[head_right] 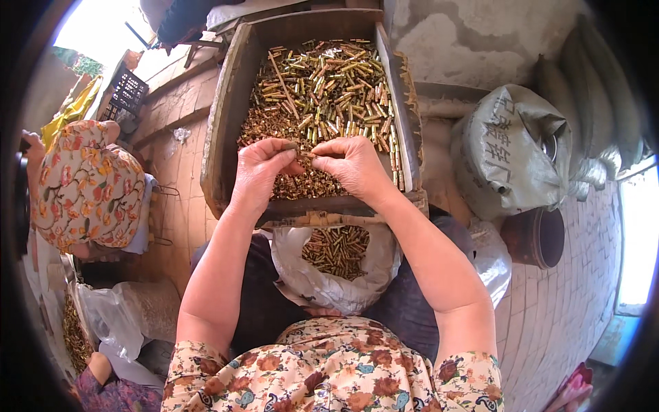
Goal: The person assembles small metal casings by picking components from a wooden box, fitting pieces together by hand, and dropping them into a bag.
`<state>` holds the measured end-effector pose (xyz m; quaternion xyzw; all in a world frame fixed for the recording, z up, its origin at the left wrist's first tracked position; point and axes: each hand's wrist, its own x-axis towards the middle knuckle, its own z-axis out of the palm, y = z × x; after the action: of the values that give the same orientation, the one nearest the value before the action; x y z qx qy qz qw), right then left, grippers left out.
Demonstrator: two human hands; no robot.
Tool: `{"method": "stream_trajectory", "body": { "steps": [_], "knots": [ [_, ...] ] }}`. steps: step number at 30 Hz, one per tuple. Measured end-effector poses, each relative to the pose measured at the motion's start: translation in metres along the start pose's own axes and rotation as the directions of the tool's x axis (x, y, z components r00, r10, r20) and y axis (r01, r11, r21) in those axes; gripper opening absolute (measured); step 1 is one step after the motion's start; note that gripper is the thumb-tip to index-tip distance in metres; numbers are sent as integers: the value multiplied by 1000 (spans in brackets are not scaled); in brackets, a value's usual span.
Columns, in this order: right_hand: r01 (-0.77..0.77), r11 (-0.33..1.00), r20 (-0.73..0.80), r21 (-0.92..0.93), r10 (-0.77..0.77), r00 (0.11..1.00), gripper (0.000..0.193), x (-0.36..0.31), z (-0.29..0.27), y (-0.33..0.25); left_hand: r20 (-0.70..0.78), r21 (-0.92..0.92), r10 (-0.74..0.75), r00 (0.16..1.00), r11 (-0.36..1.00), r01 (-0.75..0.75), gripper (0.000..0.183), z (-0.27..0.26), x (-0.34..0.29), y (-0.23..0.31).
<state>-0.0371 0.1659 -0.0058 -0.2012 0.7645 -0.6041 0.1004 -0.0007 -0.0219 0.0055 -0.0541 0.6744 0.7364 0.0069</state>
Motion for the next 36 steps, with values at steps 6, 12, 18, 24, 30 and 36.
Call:
{"method": "stream_trajectory", "body": {
  "steps": [6, 12, 18, 24, 30, 36],
  "knots": [
    [-122, 974, -10, 192, 126, 992, 19, -2, 2, -6, 25, -66, -3, 1000, 998, 4, 13, -1, -1, 0],
    [-162, 926, -31, 340, 183, 983, 15, -1, 3, -13, 45, -33, 0, 999, 999, 1, 10, -2, -2, 4],
    [-185, 863, -17, 470, 219, 976, 10, -2, 0, -14, 51, -37, 14, 999, 999, -12, 10, 0, -2, 4],
    [-214, 841, -1, 496, 247, 969, 10, -3, -3, -11, 59, -85, 7, 998, 996, -1, 11, 1, -5, 4],
    [-195, 833, -43, 518, 253, 966, 9, -6, 0, -16, 71, -123, 5, 997, 992, 3, 11, 2, -6, 2],
    [-163, 837, -29, 522, 208, 978, 9, -7, -3, -13, 59, -128, 5, 998, 992, 2, 12, 6, -10, 5]
  ]
}}
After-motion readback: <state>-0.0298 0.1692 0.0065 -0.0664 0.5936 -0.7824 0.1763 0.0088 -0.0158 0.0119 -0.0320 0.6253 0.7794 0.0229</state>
